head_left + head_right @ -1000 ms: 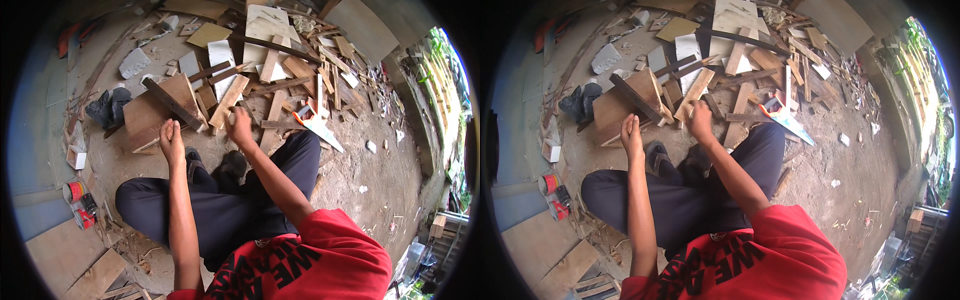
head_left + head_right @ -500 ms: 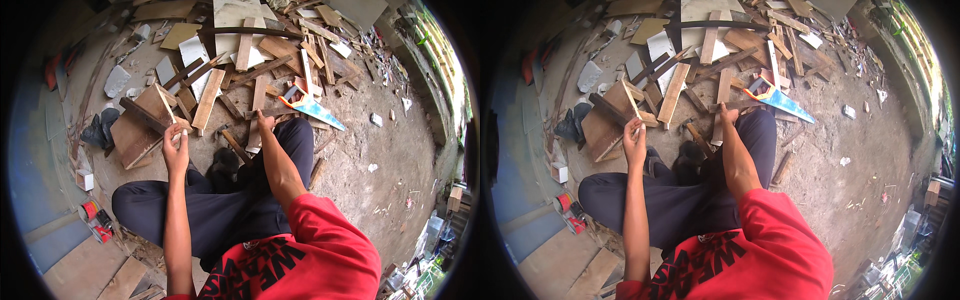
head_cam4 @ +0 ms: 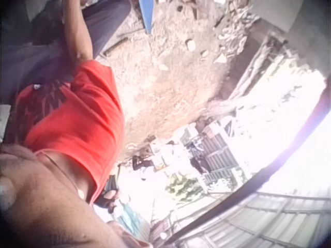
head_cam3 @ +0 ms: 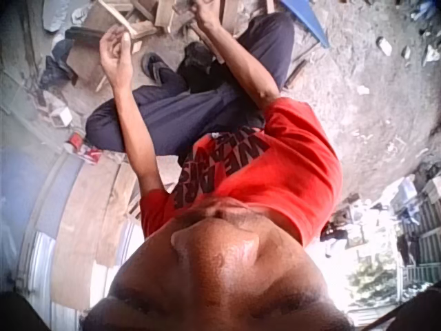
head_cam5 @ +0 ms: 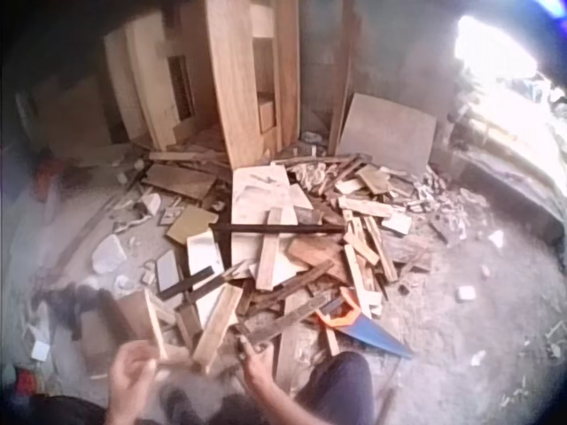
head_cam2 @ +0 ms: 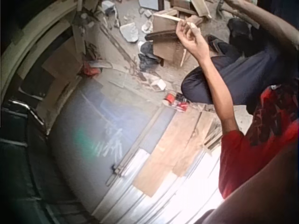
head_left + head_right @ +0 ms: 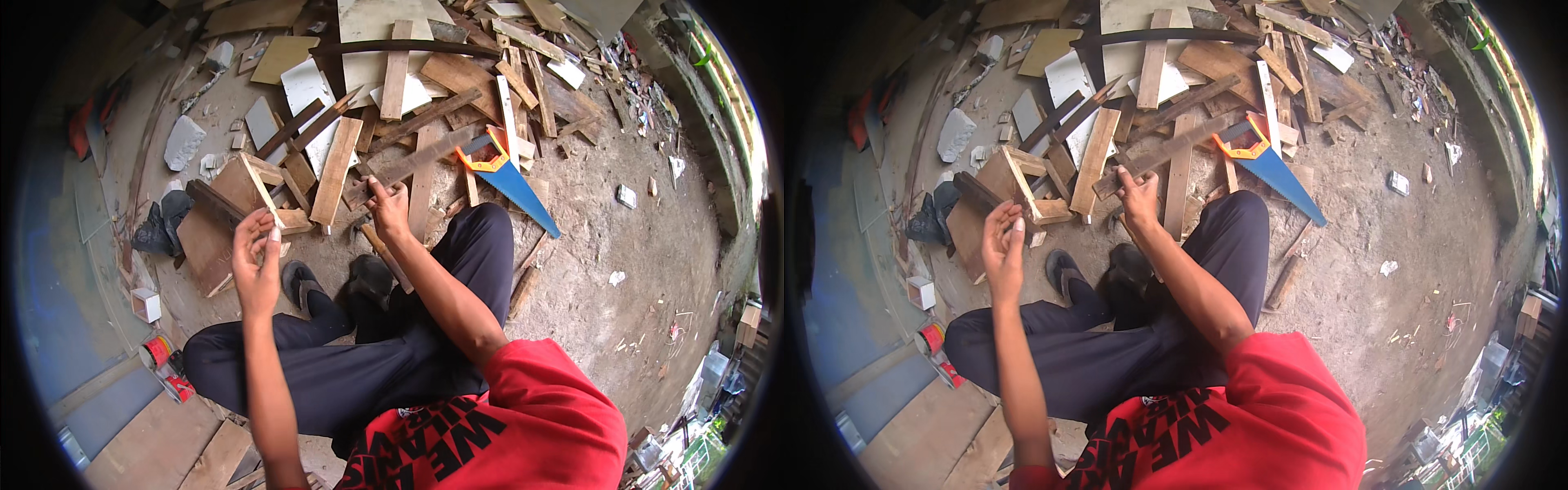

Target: The person sits on the floor and uses a hand saw to cut a long wooden plank into smaller pieces. They repeatedly position the plank, saw through it, and set the cut pieces aside among other debris.

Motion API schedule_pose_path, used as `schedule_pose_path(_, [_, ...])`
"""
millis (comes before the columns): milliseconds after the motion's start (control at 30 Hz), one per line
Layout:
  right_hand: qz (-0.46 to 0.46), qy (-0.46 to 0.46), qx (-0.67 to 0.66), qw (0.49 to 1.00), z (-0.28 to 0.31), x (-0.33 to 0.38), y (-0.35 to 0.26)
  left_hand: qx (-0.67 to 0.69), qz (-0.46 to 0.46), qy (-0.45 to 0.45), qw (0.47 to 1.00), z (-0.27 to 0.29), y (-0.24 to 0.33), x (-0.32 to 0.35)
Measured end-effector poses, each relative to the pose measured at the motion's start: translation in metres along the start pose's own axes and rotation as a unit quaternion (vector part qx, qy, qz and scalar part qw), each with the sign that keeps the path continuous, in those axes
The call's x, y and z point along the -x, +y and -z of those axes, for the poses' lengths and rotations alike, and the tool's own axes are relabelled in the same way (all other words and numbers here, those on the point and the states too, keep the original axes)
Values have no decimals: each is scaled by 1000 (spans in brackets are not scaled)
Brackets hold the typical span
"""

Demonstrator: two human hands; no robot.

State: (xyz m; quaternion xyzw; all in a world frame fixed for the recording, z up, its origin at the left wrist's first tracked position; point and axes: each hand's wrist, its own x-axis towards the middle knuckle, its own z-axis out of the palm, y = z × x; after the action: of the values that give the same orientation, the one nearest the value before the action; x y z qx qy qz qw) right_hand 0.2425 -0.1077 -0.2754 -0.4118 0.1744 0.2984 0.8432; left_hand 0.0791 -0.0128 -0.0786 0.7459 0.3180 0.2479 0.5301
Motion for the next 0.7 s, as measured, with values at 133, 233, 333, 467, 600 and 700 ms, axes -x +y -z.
schedule_pose_path(133, [51,-57,182,980,-27,-6,-25,-91,-7,-61,994,39,53,-17])
schedule_pose_path(233, [141,20,208,968,-15,-104,-25,-193,-43,-94,976,59,87,-37])
schedule_pose_path(333, [89,234,446,859,10,-187,-38,-216,-20,-123,968,72,94,-50])
schedule_pose_path(467, [120,323,457,820,51,-248,-45,-355,-71,-137,922,68,116,-47])
schedule_pose_path(600, [107,372,363,847,30,-254,-53,-213,-21,-203,956,92,117,-37])
schedule_pose_path(700, [-13,363,356,861,-5,-231,-66,-303,-16,-120,945,115,116,-29])
